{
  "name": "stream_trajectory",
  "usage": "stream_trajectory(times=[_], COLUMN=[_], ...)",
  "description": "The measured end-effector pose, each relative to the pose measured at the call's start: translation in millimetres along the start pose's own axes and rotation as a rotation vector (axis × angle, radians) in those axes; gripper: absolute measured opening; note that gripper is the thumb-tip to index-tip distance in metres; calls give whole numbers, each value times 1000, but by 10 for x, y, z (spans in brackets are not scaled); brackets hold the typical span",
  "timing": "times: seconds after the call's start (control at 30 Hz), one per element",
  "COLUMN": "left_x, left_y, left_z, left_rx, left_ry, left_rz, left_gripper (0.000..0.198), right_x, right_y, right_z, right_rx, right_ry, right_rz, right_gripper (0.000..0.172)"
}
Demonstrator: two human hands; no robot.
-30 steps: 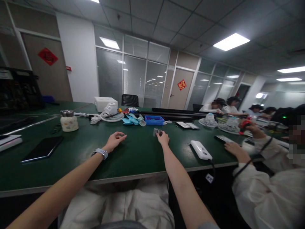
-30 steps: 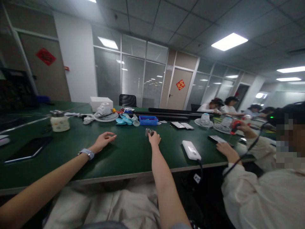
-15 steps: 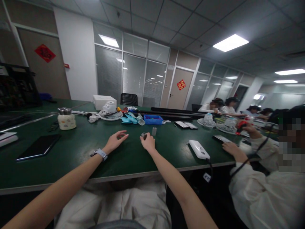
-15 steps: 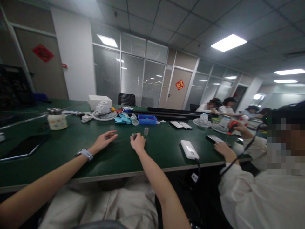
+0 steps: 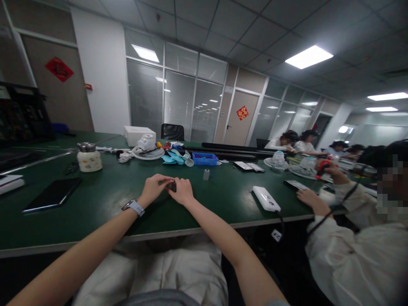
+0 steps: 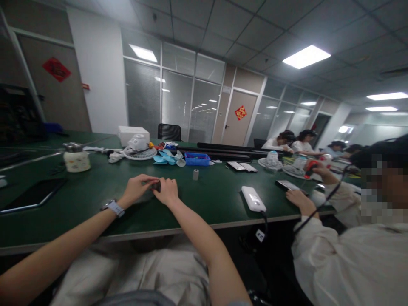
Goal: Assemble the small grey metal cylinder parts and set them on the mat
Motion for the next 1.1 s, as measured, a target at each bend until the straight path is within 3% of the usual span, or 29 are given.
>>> stream_trajectory(times=[0.27, 0.43, 0.5, 0.6, 0.77, 0.93, 1.1], left_x=[-64, -5, 97, 304, 494, 443, 442], left_y=[25, 21, 20, 29, 35, 36, 36], left_z=[-49, 10, 50, 70, 34, 33, 46], left_rx=[-119, -234, -206, -54, 120, 93, 13], left_ry=[-61, -79, -32, 55, 21, 22, 1], left_rz=[-6, 157, 213, 265, 286, 305, 410], left_gripper=[10, 15, 17, 18, 28, 33, 37], right_x=[38, 16, -6, -35, -67, -96, -151], right_y=[23, 38, 43, 50, 39, 24, -2], right_z=[45, 62, 63, 65, 38, -10, -41], right_rx=[22, 58, 87, 108, 96, 86, 107], right_ry=[-50, -130, -171, -205, -203, -275, -508], right_rz=[9, -68, -112, -136, -151, -130, -156], right_gripper=[41, 43, 44, 47, 50, 57, 43])
Point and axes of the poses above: each hand's wrist, its own y-axis away from the middle knuckle, its own z-axis out of the back of the hand, x = y × z, the point moved 1 cm from there along -y, towards the middle knuckle, and after that the axes turned 10 degrees about x, right-handed, at the moved point
